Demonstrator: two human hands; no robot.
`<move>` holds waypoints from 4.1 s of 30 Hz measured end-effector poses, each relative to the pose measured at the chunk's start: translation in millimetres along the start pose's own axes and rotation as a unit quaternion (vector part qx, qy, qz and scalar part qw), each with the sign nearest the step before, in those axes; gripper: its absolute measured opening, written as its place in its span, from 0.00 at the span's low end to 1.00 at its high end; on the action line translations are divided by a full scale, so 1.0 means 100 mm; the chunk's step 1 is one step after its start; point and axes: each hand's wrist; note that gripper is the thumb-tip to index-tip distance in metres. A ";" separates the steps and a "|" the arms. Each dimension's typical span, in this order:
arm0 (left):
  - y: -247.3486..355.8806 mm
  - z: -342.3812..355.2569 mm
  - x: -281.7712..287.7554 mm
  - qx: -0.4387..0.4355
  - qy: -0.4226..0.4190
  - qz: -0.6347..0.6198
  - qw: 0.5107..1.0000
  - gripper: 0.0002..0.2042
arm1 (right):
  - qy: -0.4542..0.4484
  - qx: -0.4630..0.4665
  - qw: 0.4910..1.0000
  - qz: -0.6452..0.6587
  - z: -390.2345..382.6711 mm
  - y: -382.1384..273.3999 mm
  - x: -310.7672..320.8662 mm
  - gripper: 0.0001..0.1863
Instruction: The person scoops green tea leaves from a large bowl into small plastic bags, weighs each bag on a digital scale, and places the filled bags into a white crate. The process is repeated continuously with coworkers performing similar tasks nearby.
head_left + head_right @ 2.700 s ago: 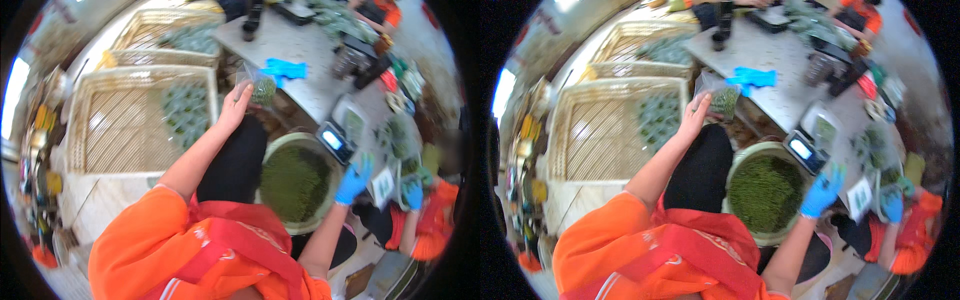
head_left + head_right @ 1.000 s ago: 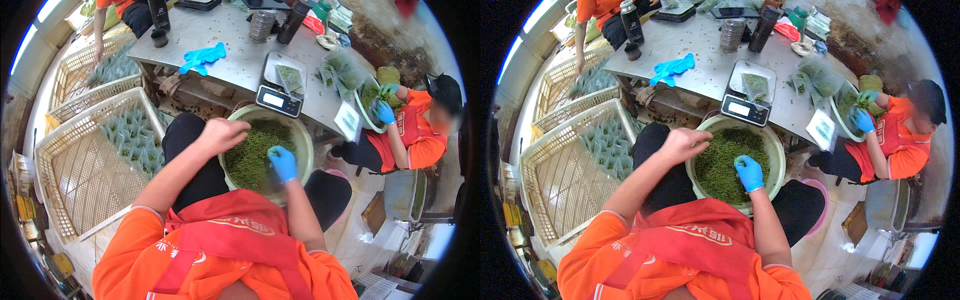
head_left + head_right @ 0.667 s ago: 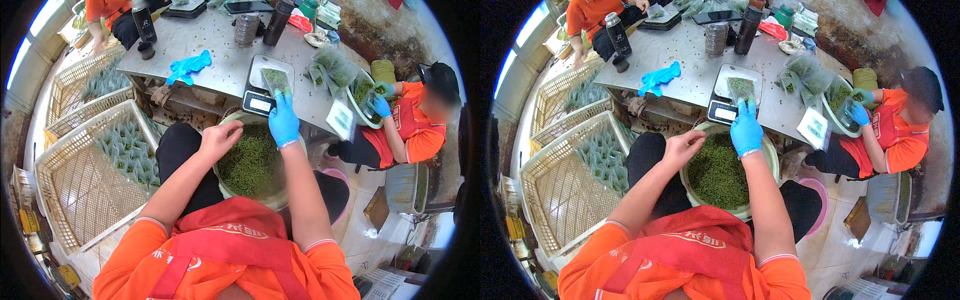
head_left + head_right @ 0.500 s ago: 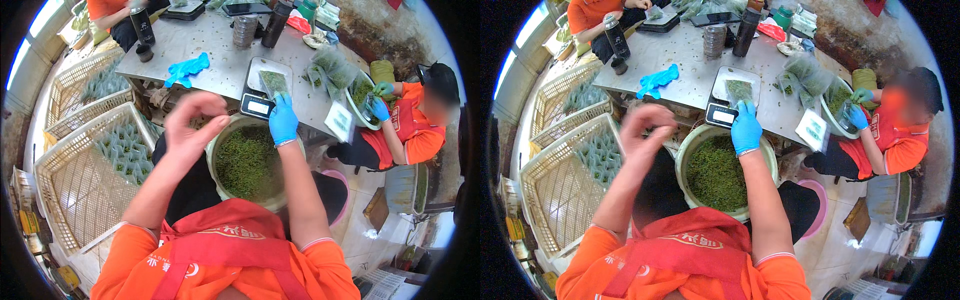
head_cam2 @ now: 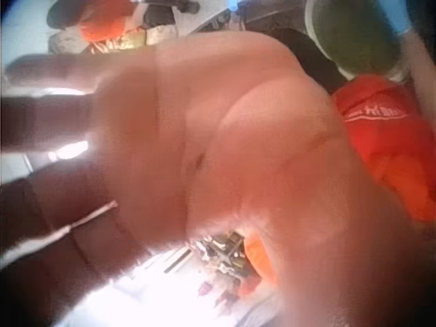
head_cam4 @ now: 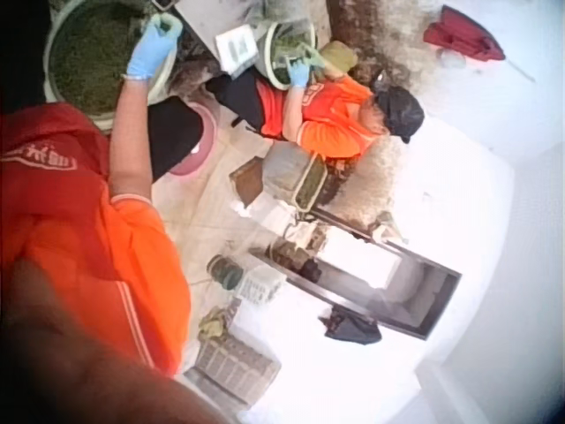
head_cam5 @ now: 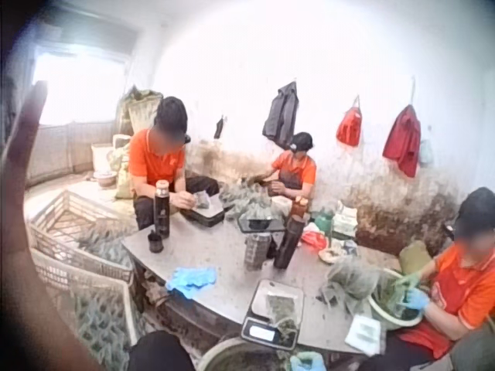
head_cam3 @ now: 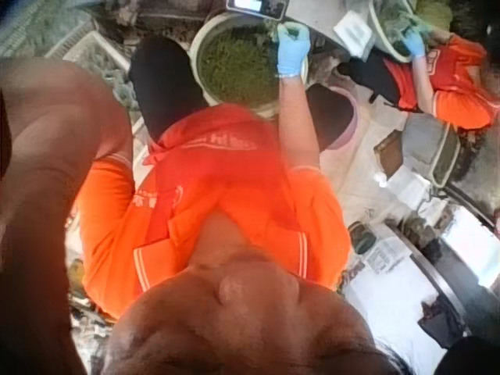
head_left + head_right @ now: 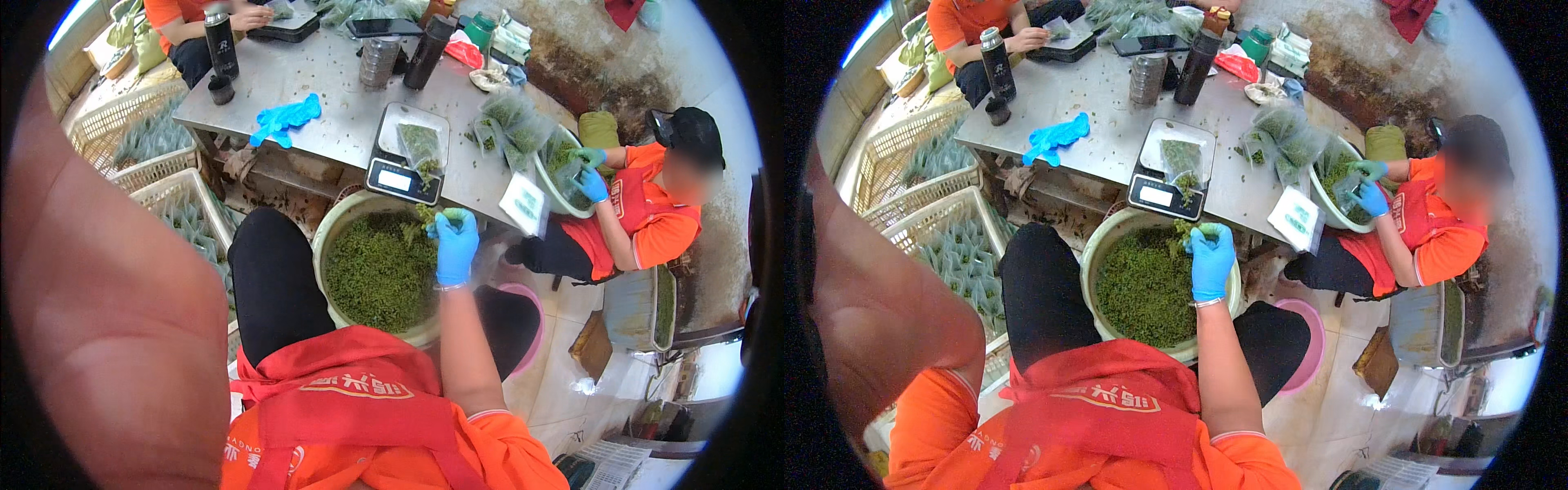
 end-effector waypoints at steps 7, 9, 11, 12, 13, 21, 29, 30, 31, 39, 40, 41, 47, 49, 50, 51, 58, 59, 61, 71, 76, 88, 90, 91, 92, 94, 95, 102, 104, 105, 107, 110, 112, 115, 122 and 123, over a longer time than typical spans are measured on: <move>0.16 -0.05 0.13 -0.022 0.084 0.050 0.995 0.18 | -0.042 -0.064 0.997 -0.009 -0.11 0.06 -0.01 0.13; 0.21 -0.02 0.25 -0.016 0.067 0.060 0.996 0.17 | -0.077 -0.062 0.995 0.004 -0.17 0.10 -0.03 0.13; 0.06 -0.02 0.21 0.002 0.030 0.043 0.999 0.16 | -0.057 -0.073 0.995 -0.039 -0.22 0.05 0.00 0.11; 0.01 0.02 0.22 0.005 0.008 0.042 0.999 0.16 | -0.076 -0.044 0.995 -0.057 -0.18 0.06 -0.04 0.11; 0.00 0.02 0.21 0.010 -0.004 0.039 0.999 0.16 | -0.085 -0.063 0.993 -0.050 -0.21 0.08 0.02 0.11; 0.22 -0.57 0.06 0.145 0.093 0.070 0.982 0.14 | -0.148 -0.143 0.965 0.162 -0.20 -0.02 0.08 0.12; 0.64 -2.33 -1.25 0.692 -0.143 -0.265 0.656 0.27 | -0.286 -0.229 0.883 0.292 -0.21 -0.18 -0.03 0.12; 0.65 -2.38 -1.32 0.677 -0.130 -0.297 0.661 0.28 | -0.296 -0.236 0.878 0.293 -0.22 -0.16 -0.02 0.12; 0.64 -2.38 -1.35 0.679 -0.101 -0.319 0.654 0.22 | -0.301 -0.247 0.873 0.292 -0.24 -0.13 -0.03 0.13; 0.68 -2.71 -1.41 0.748 -0.089 -0.287 0.591 0.09 | -0.215 -0.198 0.956 0.029 -0.33 -0.17 -0.15 0.14; 0.68 -2.67 -1.38 0.741 -0.124 -0.259 0.607 0.08 | -0.232 -0.196 0.952 0.027 -0.35 -0.21 -0.16 0.14; 0.68 -2.65 -1.37 0.732 -0.159 -0.230 0.621 0.08 | -0.250 -0.195 0.948 0.024 -0.36 -0.22 -0.16 0.14; 0.73 -2.71 -1.41 0.727 -0.140 -0.155 0.654 0.09 | -0.274 -0.175 0.943 -0.071 -0.41 -0.17 -0.21 0.09; 0.75 -2.68 -1.41 0.719 -0.155 -0.134 0.664 0.10 | -0.258 -0.183 0.947 -0.062 -0.40 -0.11 -0.21 0.06; 0.76 -2.66 -1.41 0.715 -0.162 -0.123 0.669 0.10 | -0.256 -0.150 0.949 -0.101 -0.40 -0.10 -0.22 0.06; 0.78 -2.62 -1.41 0.717 -0.175 -0.094 0.669 0.10 | -0.254 -0.118 0.949 -0.142 -0.42 -0.08 -0.24 0.06; 0.78 -2.64 -1.45 0.735 -0.166 -0.047 0.656 0.09 | -0.284 -0.134 0.940 -0.132 -0.56 -0.05 -0.28 0.05; 0.75 -2.78 -1.46 0.757 -0.142 -0.027 0.638 0.09 | -0.296 -0.177 0.932 -0.107 -0.59 -0.08 -0.25 0.05; 0.60 -3.02 -1.42 0.778 -0.054 -0.001 0.626 0.09 | -0.301 -0.217 0.925 -0.083 -0.63 -0.12 -0.17 0.05; 0.74 -2.76 -1.52 0.803 -0.055 -0.227 0.548 0.07 | -0.130 -0.188 0.904 0.362 0.40 -0.18 -0.38 0.17; 0.74 -2.79 -1.46 0.816 0.029 -0.296 0.496 0.07 | -0.155 -0.203 0.964 0.080 -0.07 -0.23 -0.18 0.18; 0.79 -2.72 -1.47 0.745 -0.101 -0.141 0.644 0.07 | -0.285 -0.272 0.919 0.006 -0.48 -0.02 -0.13 0.07; 0.75 -2.72 -1.41 0.735 -0.169 0.000 0.657 0.09 | -0.282 -0.308 0.908 -0.040 -0.53 -0.01 -0.05 0.07; 0.72 -2.74 -1.37 0.737 -0.155 0.004 0.658 0.09 | -0.271 -0.336 0.901 -0.036 -0.57 0.02 0.02 0.07; 0.69 -2.77 -1.34 0.738 -0.141 0.008 0.659 0.09 | -0.259 -0.363 0.894 -0.033 -0.59 0.05 0.07 0.08; 0.66 -2.71 -1.32 0.747 -0.178 -0.048 0.638 0.08 | -0.230 -0.344 0.909 0.045 -0.52 0.02 0.05 0.10; 0.68 -2.72 -1.35 0.741 -0.192 -0.073 0.639 0.08 | -0.204 -0.309 0.922 0.114 -0.41 0.00 -0.02 0.11; 0.76 -2.74 -1.33 0.585 -0.342 -0.121 0.725 0.15 | -0.129 -0.205 0.943 0.229 0.19 -0.23 -0.25 0.17; 0.72 -2.75 -1.31 0.588 -0.353 -0.093 0.722 0.15 | -0.123 -0.189 0.973 0.046 0.12 -0.05 -0.12 0.14; 0.65 -2.75 -1.29 0.609 -0.330 -0.090 0.715 0.14 | -0.134 -0.163 0.977 -0.033 0.11 0.00 -0.12 0.13; 0.46 -2.79 -1.23 0.635 -0.258 -0.042 0.727 0.13 | -0.134 0.083 0.961 -0.226 0.11 0.03 -0.19 0.15; 0.09 -2.81 -1.11 0.695 -0.116 -0.016 0.709 0.10 | -0.132 0.164 0.927 -0.312 0.20 0.15 -0.25 0.18; -0.09 -3.01 -1.04 0.755 0.039 -0.062 0.652 0.08 | -0.132 0.188 0.926 -0.300 0.27 0.23 -0.30 0.18; -0.08 -3.09 -1.03 0.768 0.171 -0.108 0.607 0.08 | -0.115 0.203 0.925 -0.300 0.25 0.21 -0.32 0.19; 0.14 -2.79 -1.18 0.697 -0.078 0.090 0.707 0.12 | -0.092 0.299 0.792 -0.524 0.56 -0.01 -0.61 0.18; 0.14 -2.84 -1.18 0.664 -0.114 0.115 0.730 0.12 | -0.103 0.296 0.786 -0.532 0.65 -0.03 -0.65 0.17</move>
Point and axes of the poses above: each hand's wrist, its own z-axis towards the middle knuckle, its own x-axis out of the back of the hand, y = z × x, and after that the axes turned 2 degrees about -x, right-handed
